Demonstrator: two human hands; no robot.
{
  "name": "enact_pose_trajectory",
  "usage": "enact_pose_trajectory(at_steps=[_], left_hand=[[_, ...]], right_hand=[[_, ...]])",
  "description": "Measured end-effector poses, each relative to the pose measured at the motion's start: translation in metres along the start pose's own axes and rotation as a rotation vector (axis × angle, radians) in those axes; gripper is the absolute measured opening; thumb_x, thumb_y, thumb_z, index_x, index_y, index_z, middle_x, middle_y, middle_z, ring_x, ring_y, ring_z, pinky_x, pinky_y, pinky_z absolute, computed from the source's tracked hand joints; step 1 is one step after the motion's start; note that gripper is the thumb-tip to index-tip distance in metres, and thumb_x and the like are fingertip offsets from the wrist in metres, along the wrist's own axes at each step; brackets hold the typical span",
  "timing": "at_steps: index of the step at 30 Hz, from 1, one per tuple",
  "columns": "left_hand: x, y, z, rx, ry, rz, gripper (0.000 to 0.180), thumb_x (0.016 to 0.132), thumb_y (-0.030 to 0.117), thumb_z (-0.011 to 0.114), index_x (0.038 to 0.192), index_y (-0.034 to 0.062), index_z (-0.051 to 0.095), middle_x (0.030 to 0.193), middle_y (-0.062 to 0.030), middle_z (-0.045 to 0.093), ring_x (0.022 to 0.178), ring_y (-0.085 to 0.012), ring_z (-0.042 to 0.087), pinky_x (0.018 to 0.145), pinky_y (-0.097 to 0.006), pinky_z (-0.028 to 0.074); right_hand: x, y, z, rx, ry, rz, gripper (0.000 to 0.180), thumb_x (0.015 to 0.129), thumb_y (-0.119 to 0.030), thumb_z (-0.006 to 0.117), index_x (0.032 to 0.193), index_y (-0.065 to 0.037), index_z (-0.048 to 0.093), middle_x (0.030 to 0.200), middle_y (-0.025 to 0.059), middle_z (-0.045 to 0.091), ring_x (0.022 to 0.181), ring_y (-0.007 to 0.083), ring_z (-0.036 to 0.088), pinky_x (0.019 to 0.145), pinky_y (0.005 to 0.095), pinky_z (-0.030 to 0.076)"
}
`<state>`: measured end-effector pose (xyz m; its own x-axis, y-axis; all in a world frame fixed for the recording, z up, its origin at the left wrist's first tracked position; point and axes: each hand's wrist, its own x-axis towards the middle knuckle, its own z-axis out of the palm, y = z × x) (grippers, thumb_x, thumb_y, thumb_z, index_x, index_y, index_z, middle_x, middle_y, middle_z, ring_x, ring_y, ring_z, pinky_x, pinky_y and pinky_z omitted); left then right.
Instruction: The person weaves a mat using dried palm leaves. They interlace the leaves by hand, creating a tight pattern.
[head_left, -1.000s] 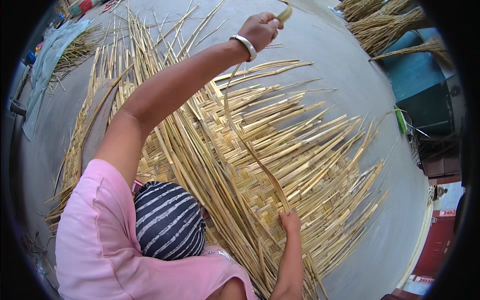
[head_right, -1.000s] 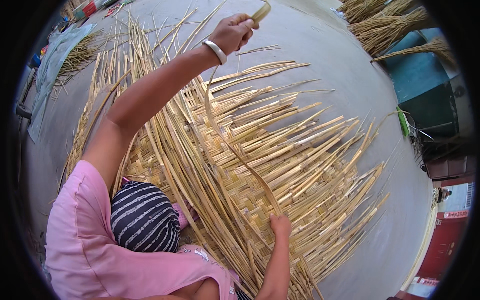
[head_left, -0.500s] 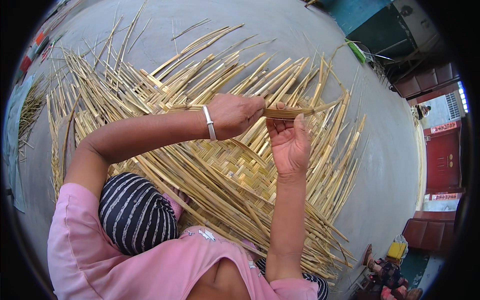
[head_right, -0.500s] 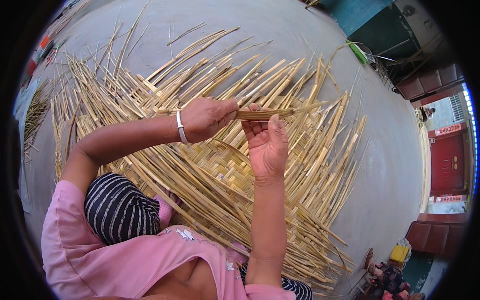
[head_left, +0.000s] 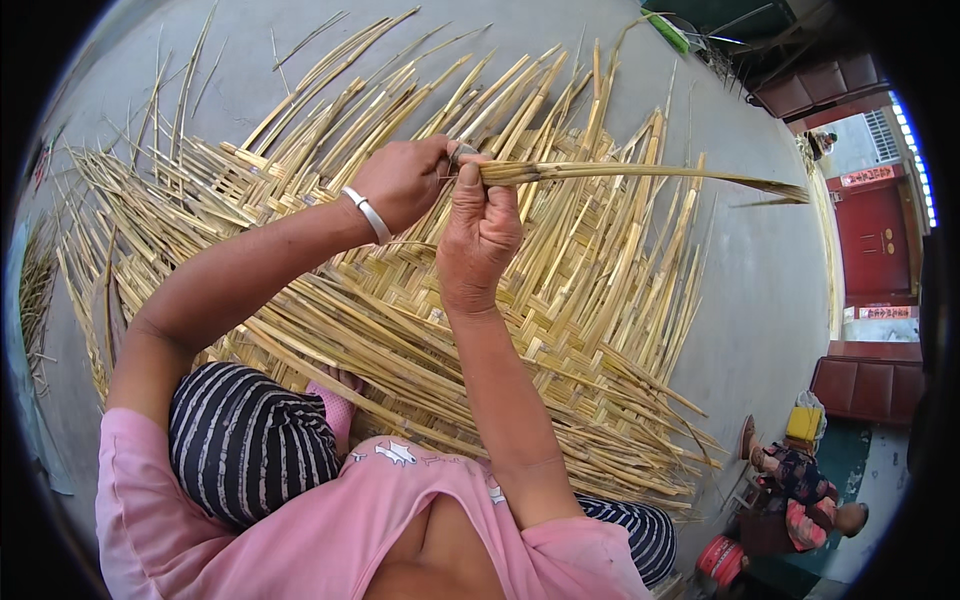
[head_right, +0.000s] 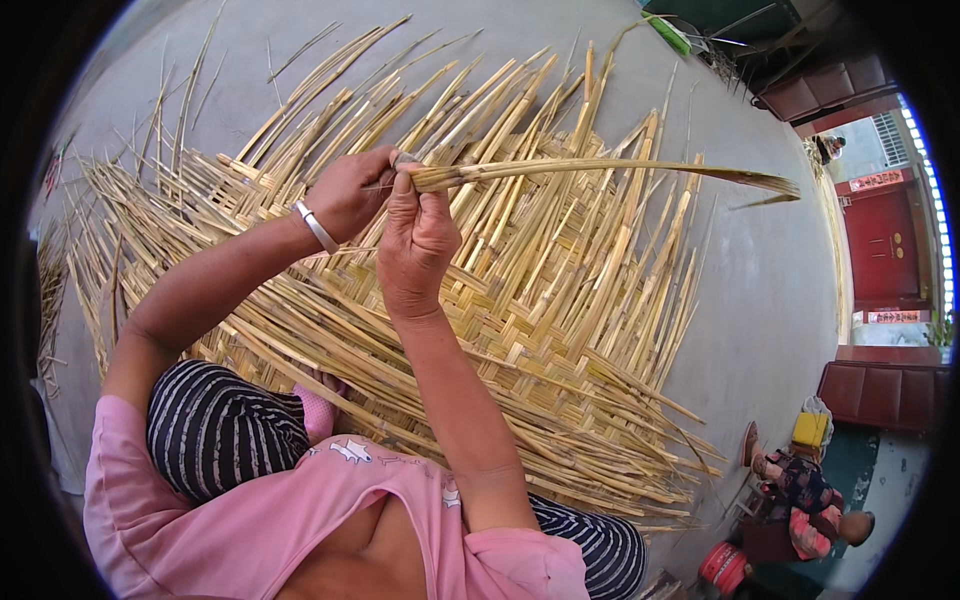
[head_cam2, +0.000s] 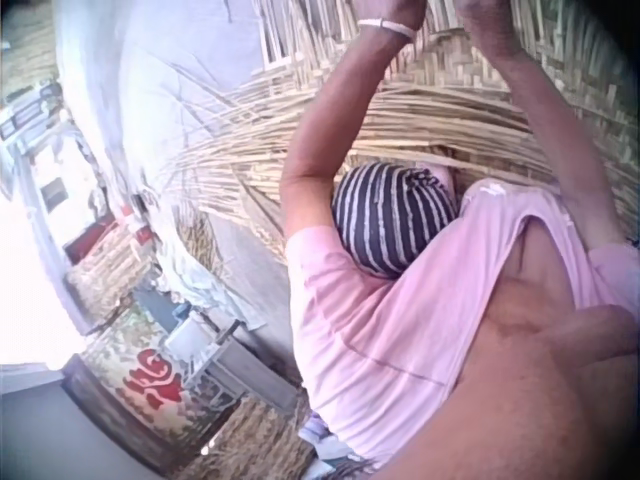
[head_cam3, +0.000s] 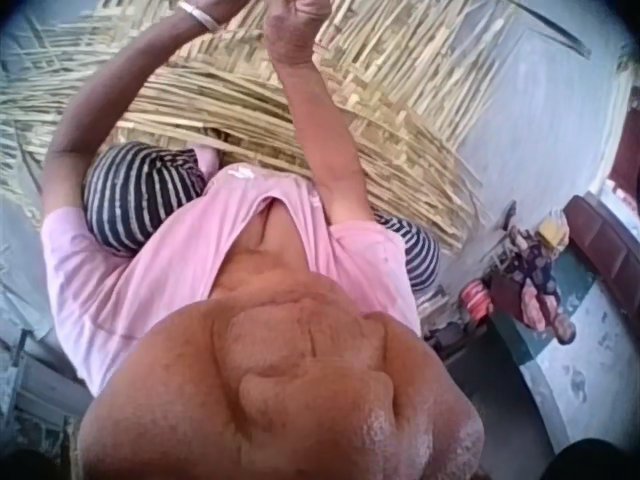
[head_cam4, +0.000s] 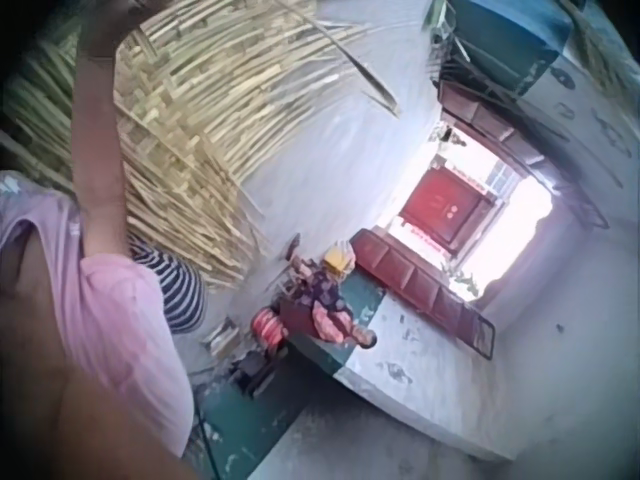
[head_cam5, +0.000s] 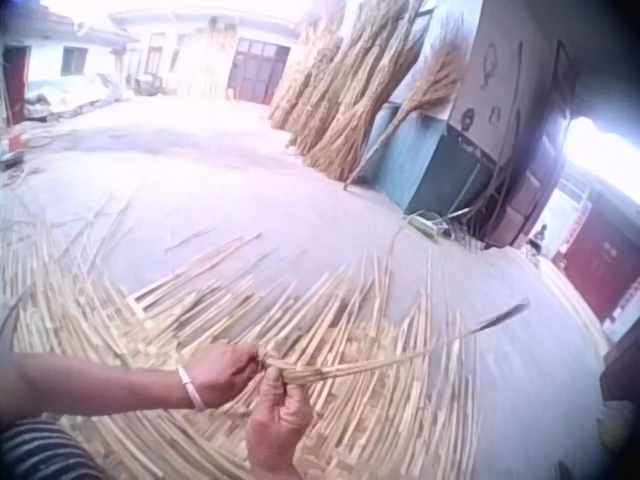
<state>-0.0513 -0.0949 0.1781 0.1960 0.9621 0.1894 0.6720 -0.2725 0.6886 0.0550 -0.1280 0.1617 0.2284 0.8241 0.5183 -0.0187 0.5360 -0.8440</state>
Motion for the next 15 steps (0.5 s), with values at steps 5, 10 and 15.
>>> enact_pose_trajectory(at_steps=[5, 10, 15], left_hand=[[0.012, 0.0, -0.003, -0.578, -0.1, -0.287, 0.024, 0.094, 0.023, 0.047, 0.085, 0.0037, 0.058, 0.058, 0.0013, 0.047, 0.048, -0.0057, 0.04, 0.043, -0.021, 0.031], [0.009, -0.001, -0.013, -0.878, -0.214, -0.421, 0.022, 0.095, 0.021, 0.044, 0.087, 0.0043, 0.056, 0.056, 0.0014, 0.046, 0.044, -0.0048, 0.039, 0.039, -0.02, 0.028], [0.0, -0.004, -0.001, -0.727, -0.233, -0.276, 0.023, 0.096, 0.021, 0.045, 0.089, 0.0011, 0.054, 0.059, 0.001, 0.046, 0.045, -0.0056, 0.039, 0.041, -0.021, 0.031]], right_hand=[[0.001, -0.002, 0.008, -0.116, 0.016, 0.049, 0.017, 0.094, -0.016, 0.052, 0.096, -0.001, 0.06, 0.087, 0.0013, 0.06, 0.08, 0.007, 0.053, 0.072, 0.0224, 0.045], [0.005, 0.001, 0.01, -0.024, 0.035, 0.013, 0.018, 0.095, -0.015, 0.049, 0.099, 0.0, 0.057, 0.091, 0.0064, 0.061, 0.085, 0.0108, 0.057, 0.078, 0.0253, 0.048], [0.019, 0.007, -0.001, 0.453, 0.117, 0.25, 0.016, 0.097, -0.016, 0.043, 0.098, -0.001, 0.049, 0.096, 0.0152, 0.063, 0.09, 0.0197, 0.062, 0.079, 0.0321, 0.054]])
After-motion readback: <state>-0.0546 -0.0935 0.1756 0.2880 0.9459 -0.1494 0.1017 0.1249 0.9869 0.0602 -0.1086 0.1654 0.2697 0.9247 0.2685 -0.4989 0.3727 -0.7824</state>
